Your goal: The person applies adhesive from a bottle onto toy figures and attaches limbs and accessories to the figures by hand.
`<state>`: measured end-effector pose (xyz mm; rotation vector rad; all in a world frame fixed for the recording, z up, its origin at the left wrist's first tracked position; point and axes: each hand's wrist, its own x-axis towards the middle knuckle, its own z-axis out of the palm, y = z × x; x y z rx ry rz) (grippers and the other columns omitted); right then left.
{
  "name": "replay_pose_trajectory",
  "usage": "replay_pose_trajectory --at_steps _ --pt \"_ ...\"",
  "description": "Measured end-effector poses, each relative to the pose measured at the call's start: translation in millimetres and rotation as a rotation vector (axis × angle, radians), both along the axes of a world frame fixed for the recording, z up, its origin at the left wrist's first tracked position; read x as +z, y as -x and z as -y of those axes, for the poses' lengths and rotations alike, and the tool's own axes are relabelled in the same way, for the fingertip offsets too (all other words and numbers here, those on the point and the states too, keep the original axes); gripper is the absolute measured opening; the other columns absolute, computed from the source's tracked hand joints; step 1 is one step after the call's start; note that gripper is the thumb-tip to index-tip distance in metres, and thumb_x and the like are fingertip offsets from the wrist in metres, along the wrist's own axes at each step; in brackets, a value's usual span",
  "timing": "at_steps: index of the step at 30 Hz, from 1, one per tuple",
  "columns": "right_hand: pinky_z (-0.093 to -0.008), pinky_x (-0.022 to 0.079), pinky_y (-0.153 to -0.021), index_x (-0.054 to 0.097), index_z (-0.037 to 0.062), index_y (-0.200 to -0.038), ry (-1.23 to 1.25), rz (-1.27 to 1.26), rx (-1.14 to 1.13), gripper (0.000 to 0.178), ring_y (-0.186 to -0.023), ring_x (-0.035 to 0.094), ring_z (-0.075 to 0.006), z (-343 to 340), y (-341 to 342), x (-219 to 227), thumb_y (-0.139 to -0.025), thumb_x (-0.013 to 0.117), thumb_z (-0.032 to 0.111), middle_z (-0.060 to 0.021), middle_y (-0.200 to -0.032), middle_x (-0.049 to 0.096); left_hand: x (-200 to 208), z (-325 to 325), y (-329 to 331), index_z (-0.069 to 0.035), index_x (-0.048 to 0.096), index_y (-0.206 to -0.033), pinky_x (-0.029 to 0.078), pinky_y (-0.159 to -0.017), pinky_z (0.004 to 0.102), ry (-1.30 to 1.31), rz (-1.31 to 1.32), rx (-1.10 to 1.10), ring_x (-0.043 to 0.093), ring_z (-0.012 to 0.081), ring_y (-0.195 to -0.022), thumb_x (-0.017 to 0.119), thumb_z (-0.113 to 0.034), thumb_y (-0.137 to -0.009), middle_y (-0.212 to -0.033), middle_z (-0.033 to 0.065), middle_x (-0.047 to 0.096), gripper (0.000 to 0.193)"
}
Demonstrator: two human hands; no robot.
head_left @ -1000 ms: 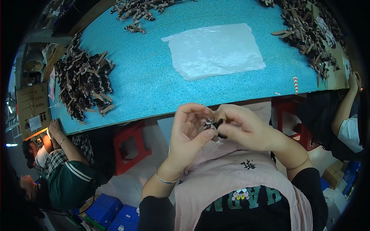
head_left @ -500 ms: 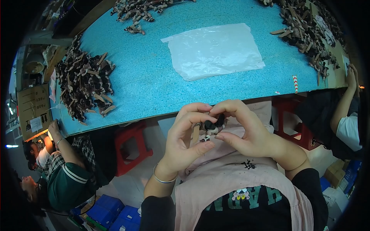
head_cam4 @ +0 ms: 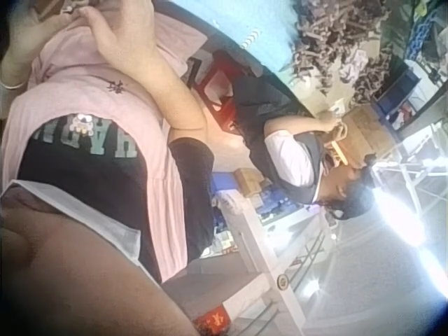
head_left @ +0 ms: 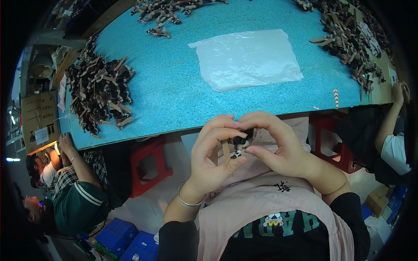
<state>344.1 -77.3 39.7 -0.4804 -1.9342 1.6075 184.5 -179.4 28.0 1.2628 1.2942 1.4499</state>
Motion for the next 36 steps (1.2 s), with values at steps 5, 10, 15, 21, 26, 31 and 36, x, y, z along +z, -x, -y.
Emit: replay_pose_trajectory --at_steps 5,10,15,21,26,31,36 --pt "-0.0297 0.045 -0.085 0.056 0.0006 -0.111 0.016 0.044 -0.122 0.029 -0.097 0.058 -0.0191 -17.0 -4.0 -13.6 -0.082 0.06 -0.001 -0.0094 -0.107 0.059 2.8 5.0 20.9 0.0 0.056 -0.111 0.035 -0.104 0.042 0.008 0.519 0.19 0.046 0.0263 -0.12 0.071 -0.027 -0.083 -0.121 0.0101 0.049 0.042" --pt "-0.0248 0.045 -0.083 0.057 -0.0021 -0.103 0.158 0.038 -0.249 0.014 -0.091 0.058 -0.0125 -34.6 -6.7 -23.1 -0.091 0.052 -0.001 -0.0076 -0.098 0.06 -3.4 20.8 55.8 -0.001 0.047 -0.121 0.032 -0.108 0.041 -0.124 1.268 0.222 0.044 0.0274 -0.124 0.054 -0.03 -0.095 -0.126 0.0104 0.048 0.04" --pt "-0.0244 0.045 -0.081 0.057 -0.0021 -0.1 0.138 0.123 -0.231 0.01 -0.089 0.056 -0.0119 -39.6 -7.1 -32.0 -0.091 0.052 -0.001 -0.0059 -0.095 0.059 -3.3 28.0 66.0 -0.002 0.048 -0.121 0.033 -0.108 0.0402 -0.149 1.342 0.238 0.042 0.0277 -0.127 0.052 -0.028 -0.096 -0.124 0.0112 0.05 0.037" --pt "-0.0241 0.042 -0.078 0.056 -0.0023 -0.093 0.049 0.135 -0.218 0.006 -0.084 0.053 -0.013 -37.8 -2.7 -31.4 -0.09 0.051 -0.003 -0.0059 -0.089 0.055 8.3 31.4 74.8 -0.001 0.05 -0.118 0.035 -0.106 0.0395 -0.166 1.099 0.328 0.051 0.0239 -0.116 0.055 -0.025 -0.094 -0.119 0.0113 0.054 0.035" --pt "-0.0239 0.041 -0.077 0.055 -0.0018 -0.092 0.05 0.124 -0.223 0.006 -0.084 0.052 -0.0131 -36.4 -4.0 -32.4 -0.089 0.051 -0.003 -0.0058 -0.089 0.054 2.8 49.0 114.5 0.0 0.056 -0.115 0.04 -0.096 0.0307 -0.233 0.331 0.7 0.055 0.0172 -0.104 0.064 -0.011 -0.089 -0.112 0.0082 0.055 0.03" --pt "-0.024 0.039 -0.077 0.055 -0.0014 -0.087 -0.063 0.184 -0.277 0.004 -0.083 0.051 -0.0139 -34.1 -1.5 -33.8 -0.087 0.052 -0.002 -0.0058 -0.088 0.053 -13.1 80.5 165.3 -0.002 0.059 -0.113 0.041 -0.091 0.0304 -0.012 -0.661 1.088 0.051 0.0201 -0.104 0.068 -0.011 -0.085 -0.115 0.0114 0.051 0.031" --pt "-0.0241 0.039 -0.077 0.055 -0.0016 -0.086 -0.147 0.217 -0.319 0.003 -0.083 0.051 -0.0147 -30.0 3.8 -30.4 -0.085 0.052 -0.003 -0.0061 -0.088 0.054 -33.0 82.3 170.4 -0.003 0.038 -0.14 0.029 -0.106 0.0424 0.234 -0.844 0.943 0.035 0.0352 -0.131 0.057 -0.022 -0.092 -0.143 0.0211 0.034 0.054"
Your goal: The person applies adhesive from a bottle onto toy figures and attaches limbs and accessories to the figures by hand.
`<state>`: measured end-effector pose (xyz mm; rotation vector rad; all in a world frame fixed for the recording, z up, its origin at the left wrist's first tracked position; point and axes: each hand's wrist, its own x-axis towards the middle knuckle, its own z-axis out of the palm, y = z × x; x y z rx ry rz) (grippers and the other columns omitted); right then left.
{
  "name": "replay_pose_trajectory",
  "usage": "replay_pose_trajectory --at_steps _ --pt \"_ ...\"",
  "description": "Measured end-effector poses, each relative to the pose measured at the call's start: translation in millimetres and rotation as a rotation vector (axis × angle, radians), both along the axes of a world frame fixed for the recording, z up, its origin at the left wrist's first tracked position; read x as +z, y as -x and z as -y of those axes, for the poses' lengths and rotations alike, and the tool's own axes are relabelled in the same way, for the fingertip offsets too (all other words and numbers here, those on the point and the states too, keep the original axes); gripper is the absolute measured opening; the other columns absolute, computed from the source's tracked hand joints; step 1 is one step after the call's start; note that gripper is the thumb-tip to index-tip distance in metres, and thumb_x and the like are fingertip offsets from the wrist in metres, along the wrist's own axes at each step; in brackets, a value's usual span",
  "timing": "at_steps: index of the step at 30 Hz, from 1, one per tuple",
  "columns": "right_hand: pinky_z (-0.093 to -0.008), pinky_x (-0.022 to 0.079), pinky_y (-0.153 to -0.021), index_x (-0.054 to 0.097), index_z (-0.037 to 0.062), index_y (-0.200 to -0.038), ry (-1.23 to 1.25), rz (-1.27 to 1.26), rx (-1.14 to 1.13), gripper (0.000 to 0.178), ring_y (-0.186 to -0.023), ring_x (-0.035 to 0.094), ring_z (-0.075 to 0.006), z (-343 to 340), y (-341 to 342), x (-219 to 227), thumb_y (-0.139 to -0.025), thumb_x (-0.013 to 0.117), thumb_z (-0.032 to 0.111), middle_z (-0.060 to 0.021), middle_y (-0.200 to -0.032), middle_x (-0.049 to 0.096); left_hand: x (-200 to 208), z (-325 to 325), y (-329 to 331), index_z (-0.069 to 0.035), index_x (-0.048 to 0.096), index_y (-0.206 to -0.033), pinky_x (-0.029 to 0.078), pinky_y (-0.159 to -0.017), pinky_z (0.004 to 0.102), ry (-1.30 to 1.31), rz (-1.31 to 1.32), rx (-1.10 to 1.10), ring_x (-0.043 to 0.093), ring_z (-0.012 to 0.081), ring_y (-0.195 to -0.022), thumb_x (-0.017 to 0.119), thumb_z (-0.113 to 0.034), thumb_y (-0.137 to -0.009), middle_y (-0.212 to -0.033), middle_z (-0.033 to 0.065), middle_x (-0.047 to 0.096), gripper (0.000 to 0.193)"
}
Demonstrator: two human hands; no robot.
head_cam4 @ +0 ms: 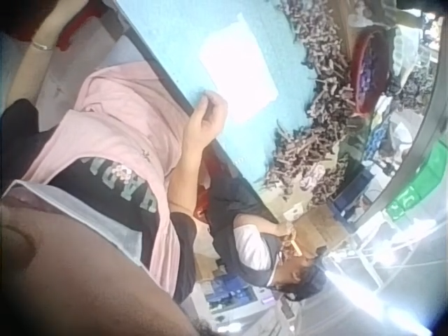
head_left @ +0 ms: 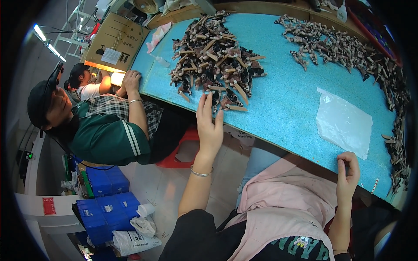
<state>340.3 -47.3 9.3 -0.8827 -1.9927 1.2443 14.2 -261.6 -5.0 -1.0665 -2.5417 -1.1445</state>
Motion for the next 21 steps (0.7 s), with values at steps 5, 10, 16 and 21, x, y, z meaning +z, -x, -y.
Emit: replay_pose_trajectory --at_steps 5,10,16,21 --pt "-0.0268 0.042 -0.073 0.057 -0.0005 -0.085 -0.074 0.074 0.042 0.006 -0.081 0.053 -0.0179 6.7 8.9 4.8 -0.082 0.054 -0.005 -0.0077 -0.087 0.055 -3.4 -18.4 -1.4 0.001 0.014 -0.147 0.014 -0.11 0.0542 0.18 -0.092 0.022 0.019 0.0427 -0.138 0.06 -0.043 -0.087 -0.148 0.0321 0.015 0.088" --pt "-0.0258 0.041 -0.076 0.055 -0.0005 -0.086 -0.131 0.114 0.072 0.006 -0.082 0.051 -0.0168 10.2 13.6 6.0 -0.083 0.054 -0.005 -0.0066 -0.087 0.054 3.6 -44.4 9.1 0.004 0.01 -0.146 0.015 -0.11 0.0548 0.295 -0.119 0.109 0.017 0.0483 -0.137 0.067 -0.048 -0.081 -0.145 0.0389 0.009 0.101" --pt "-0.0317 0.043 -0.074 0.058 0.0003 -0.084 -0.227 0.098 0.054 0.008 -0.082 0.055 -0.0248 13.0 14.0 5.1 -0.078 0.058 -0.005 -0.011 -0.086 0.057 6.3 -64.6 28.7 0.009 0.011 -0.144 0.015 -0.109 0.0573 0.326 -0.072 0.139 0.012 0.0504 -0.137 0.068 -0.05 -0.078 -0.143 0.0421 0.009 0.105" --pt "-0.0339 0.043 -0.077 0.058 0.0011 -0.083 -0.204 0.092 0.047 0.008 -0.084 0.055 -0.027 14.4 13.7 5.6 -0.077 0.058 -0.004 -0.0118 -0.086 0.058 6.4 -75.2 45.3 0.011 0.013 -0.142 0.014 -0.11 0.0558 0.344 -0.117 0.193 0.012 0.0512 -0.136 0.069 -0.034 -0.079 -0.143 0.0421 0.009 0.095"
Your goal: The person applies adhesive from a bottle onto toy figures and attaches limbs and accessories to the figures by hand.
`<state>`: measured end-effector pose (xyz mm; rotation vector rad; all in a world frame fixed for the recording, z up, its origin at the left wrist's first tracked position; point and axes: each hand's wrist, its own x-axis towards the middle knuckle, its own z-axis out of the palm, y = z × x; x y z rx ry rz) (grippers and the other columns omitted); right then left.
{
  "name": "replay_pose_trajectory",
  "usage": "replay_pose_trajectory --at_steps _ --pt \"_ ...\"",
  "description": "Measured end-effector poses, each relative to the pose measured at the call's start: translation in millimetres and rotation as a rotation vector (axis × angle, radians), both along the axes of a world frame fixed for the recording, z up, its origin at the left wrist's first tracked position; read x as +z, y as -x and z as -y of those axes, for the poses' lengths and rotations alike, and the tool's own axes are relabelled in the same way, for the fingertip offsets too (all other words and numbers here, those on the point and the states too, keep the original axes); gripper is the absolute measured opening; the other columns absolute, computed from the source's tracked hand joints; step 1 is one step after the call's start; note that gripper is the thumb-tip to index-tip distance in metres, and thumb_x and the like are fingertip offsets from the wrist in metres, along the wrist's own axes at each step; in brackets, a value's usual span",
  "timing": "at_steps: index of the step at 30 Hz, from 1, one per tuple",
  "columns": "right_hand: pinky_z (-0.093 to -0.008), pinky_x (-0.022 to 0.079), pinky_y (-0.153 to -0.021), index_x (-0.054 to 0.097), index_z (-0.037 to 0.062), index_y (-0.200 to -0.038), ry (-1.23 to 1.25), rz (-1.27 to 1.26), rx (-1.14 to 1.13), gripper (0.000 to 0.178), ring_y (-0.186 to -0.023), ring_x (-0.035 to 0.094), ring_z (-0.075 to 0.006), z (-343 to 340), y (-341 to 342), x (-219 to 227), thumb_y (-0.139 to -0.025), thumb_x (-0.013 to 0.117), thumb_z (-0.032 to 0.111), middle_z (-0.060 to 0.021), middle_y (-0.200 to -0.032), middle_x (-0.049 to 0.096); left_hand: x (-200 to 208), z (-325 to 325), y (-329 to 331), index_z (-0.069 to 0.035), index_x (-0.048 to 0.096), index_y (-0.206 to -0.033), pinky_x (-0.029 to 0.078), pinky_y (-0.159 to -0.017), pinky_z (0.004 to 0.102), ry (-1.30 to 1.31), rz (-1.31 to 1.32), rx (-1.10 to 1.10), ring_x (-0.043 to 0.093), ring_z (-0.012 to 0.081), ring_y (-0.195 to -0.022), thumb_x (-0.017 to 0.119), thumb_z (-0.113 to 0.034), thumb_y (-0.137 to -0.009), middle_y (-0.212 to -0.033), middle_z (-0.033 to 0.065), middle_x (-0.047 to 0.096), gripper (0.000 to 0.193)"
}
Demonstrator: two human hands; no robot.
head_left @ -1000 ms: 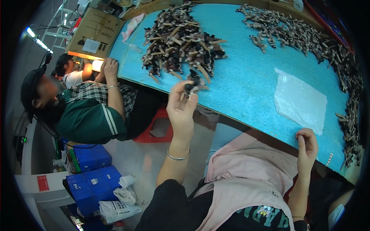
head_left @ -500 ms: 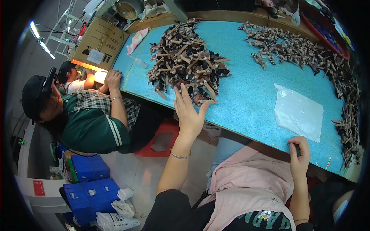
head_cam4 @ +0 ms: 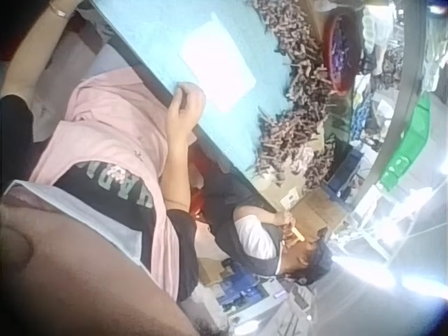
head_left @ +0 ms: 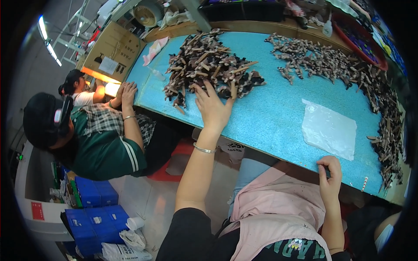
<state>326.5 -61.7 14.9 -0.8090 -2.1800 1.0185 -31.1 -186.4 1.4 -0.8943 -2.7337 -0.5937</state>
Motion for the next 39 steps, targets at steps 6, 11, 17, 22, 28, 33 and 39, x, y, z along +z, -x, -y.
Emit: replay_pose_trajectory --at_steps 6,11,17,22,28,33,39 --pt "-0.0402 0.043 -0.078 0.06 0.0029 -0.085 -0.057 -0.038 0.049 0.013 -0.089 0.055 -0.0332 -6.7 -14.1 0.1 -0.074 0.06 -0.004 -0.0128 -0.088 0.06 -27.2 -8.8 15.5 0.002 0.025 -0.144 0.01 -0.115 0.0472 -0.117 0.031 -0.133 0.016 0.0422 -0.139 0.068 -0.03 -0.077 -0.149 0.0275 0.02 0.087" --pt "-0.0377 0.046 -0.082 0.061 0.0023 -0.092 0.059 -0.168 0.245 0.012 -0.093 0.057 -0.0302 -21.4 -33.1 -8.3 -0.081 0.06 -0.001 -0.0123 -0.096 0.06 -1.9 17.9 -18.1 -0.008 0.022 -0.148 0.013 -0.113 0.0468 -0.129 0.071 -0.106 0.011 0.0385 -0.142 0.062 -0.017 -0.087 -0.152 0.0258 0.014 0.074" --pt "-0.0362 0.045 -0.085 0.06 0.0025 -0.092 -0.066 -0.222 -0.138 0.013 -0.097 0.057 -0.0288 -51.7 -105.0 15.7 -0.08 0.059 -0.003 -0.0118 -0.103 0.058 28.6 -7.8 -59.8 -0.003 0.025 -0.144 0.022 -0.112 0.0464 -0.273 -0.224 -0.219 0.021 0.0333 -0.139 0.053 -0.012 -0.092 -0.149 0.0183 0.023 0.06" --pt "-0.035 0.043 -0.088 0.06 0.0031 -0.095 -0.233 -0.189 -0.668 0.02 -0.1 0.055 -0.0291 -100.9 -163.7 15.4 -0.076 0.061 -0.003 -0.0121 -0.102 0.056 69.1 -79.9 -147.2 0.002 0.043 -0.13 0.028 -0.108 0.0441 -0.325 0.008 -0.785 0.04 0.0343 -0.127 0.054 -0.005 -0.087 -0.137 0.0195 0.042 0.045" --pt "-0.0425 0.038 -0.097 0.056 0.0072 -0.113 -0.376 0.059 -0.824 0.044 -0.118 0.043 -0.0353 -140.0 -173.2 1.0 -0.072 0.071 0.006 -0.0165 -0.124 0.046 60.2 -205.3 -300.2 -0.001 0.04 -0.133 0.035 -0.104 0.044 -0.056 0.192 -1.423 0.042 0.0413 -0.125 0.064 -0.005 -0.08 -0.135 0.026 0.041 0.058" --pt "-0.0515 0.031 -0.102 0.055 0.0099 -0.116 -0.41 0.287 -0.751 0.053 -0.126 0.033 -0.0397 -145.3 -155.2 0.4 -0.068 0.075 0.011 -0.0196 -0.133 0.039 24.2 -265.8 -355.5 -0.003 0.038 -0.135 0.039 -0.098 0.0463 -0.135 0.117 -1.395 0.046 0.0426 -0.116 0.066 -0.004 -0.077 -0.127 0.0281 0.044 0.064" --pt "-0.0486 0.033 -0.103 0.057 0.0091 -0.103 -0.391 0.131 -0.453 0.043 -0.128 0.034 -0.0399 -123.6 -176.4 -2.2 -0.065 0.073 0.001 -0.0141 -0.134 0.041 38.7 -204.1 -356.2 -0.006 0.042 -0.133 0.049 -0.084 0.0433 -0.017 0.112 -1.329 0.054 0.0415 -0.104 0.065 0.003 -0.075 -0.117 0.0254 0.05 0.063"
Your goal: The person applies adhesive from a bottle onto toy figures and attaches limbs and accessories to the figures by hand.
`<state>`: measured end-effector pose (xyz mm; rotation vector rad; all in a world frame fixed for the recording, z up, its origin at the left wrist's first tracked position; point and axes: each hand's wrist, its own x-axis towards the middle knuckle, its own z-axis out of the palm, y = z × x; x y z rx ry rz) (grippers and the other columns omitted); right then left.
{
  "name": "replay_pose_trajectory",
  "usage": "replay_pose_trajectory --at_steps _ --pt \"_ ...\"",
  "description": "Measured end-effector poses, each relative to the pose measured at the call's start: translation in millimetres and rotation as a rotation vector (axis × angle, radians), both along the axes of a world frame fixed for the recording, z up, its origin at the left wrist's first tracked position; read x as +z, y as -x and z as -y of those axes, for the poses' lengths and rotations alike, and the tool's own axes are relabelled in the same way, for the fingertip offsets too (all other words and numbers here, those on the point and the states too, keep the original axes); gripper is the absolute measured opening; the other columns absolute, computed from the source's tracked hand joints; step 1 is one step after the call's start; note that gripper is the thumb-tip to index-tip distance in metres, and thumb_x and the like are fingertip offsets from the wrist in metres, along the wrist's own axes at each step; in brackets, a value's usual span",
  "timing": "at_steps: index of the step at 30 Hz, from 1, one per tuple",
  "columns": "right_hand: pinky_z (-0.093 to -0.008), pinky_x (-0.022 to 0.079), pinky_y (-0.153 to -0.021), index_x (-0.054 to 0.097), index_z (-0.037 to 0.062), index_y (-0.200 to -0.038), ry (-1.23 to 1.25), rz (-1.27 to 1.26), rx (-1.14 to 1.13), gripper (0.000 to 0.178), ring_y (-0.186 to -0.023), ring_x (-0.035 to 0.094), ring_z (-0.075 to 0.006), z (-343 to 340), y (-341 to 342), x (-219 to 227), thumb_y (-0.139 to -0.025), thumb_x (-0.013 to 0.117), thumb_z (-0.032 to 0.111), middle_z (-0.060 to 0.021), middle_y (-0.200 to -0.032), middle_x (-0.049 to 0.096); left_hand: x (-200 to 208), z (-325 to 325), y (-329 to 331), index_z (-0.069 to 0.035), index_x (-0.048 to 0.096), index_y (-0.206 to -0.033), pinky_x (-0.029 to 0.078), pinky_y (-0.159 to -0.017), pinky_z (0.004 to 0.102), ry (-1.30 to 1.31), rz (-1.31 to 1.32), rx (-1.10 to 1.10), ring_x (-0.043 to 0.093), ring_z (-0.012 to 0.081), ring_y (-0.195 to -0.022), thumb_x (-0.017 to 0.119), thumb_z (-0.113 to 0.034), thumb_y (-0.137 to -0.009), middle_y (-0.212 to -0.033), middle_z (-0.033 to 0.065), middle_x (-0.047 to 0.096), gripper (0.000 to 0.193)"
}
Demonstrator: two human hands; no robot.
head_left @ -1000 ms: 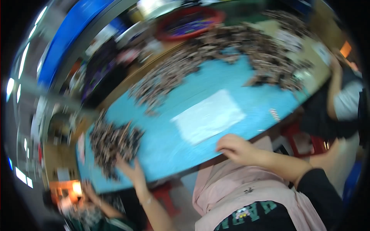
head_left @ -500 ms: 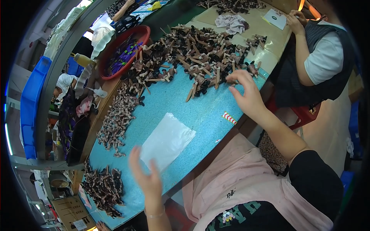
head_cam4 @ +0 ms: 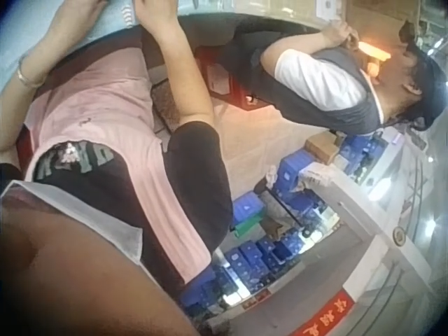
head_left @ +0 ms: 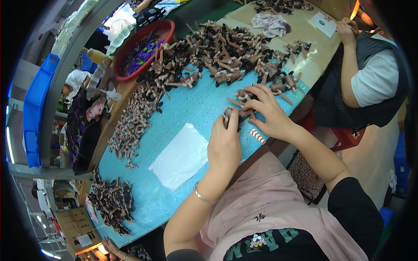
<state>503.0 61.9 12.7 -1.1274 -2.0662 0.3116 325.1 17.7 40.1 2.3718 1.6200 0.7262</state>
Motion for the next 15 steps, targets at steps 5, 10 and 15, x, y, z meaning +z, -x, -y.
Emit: replay_pose_trajectory --at_steps 5,10,15 --pt "-0.0479 0.031 -0.106 0.053 0.0105 -0.118 0.138 -0.049 0.288 0.063 -0.132 0.031 -0.0408 7.1 6.6 0.5 -0.061 0.078 0.002 -0.015 -0.14 0.036 8.1 40.3 17.6 -0.006 0.046 -0.131 0.05 -0.078 0.0398 0.098 -0.063 0.065 0.058 0.0358 -0.098 0.069 0.001 -0.073 -0.112 0.0203 0.055 0.062" --pt "-0.0497 0.023 -0.11 0.045 0.0147 -0.133 0.156 0.097 0.263 0.082 -0.138 0.022 -0.0385 19.9 18.2 23.5 -0.06 0.082 0.012 -0.0142 -0.147 0.028 6.8 45.8 34.3 -0.002 0.037 -0.136 0.049 -0.078 0.0397 0.123 0.064 0.084 0.058 0.0356 -0.096 0.07 0.003 -0.072 -0.108 0.0206 0.056 0.072" --pt "-0.0488 0.025 -0.109 0.048 0.0095 -0.129 0.12 0.184 0.427 0.071 -0.132 0.033 -0.0323 31.7 44.5 36.9 -0.065 0.078 0.009 -0.0118 -0.136 0.043 -0.6 52.0 38.7 0.004 0.03 -0.138 0.047 -0.082 0.041 0.061 0.136 0.097 0.057 0.0357 -0.094 0.069 0.004 -0.073 -0.104 0.0199 0.057 0.076"
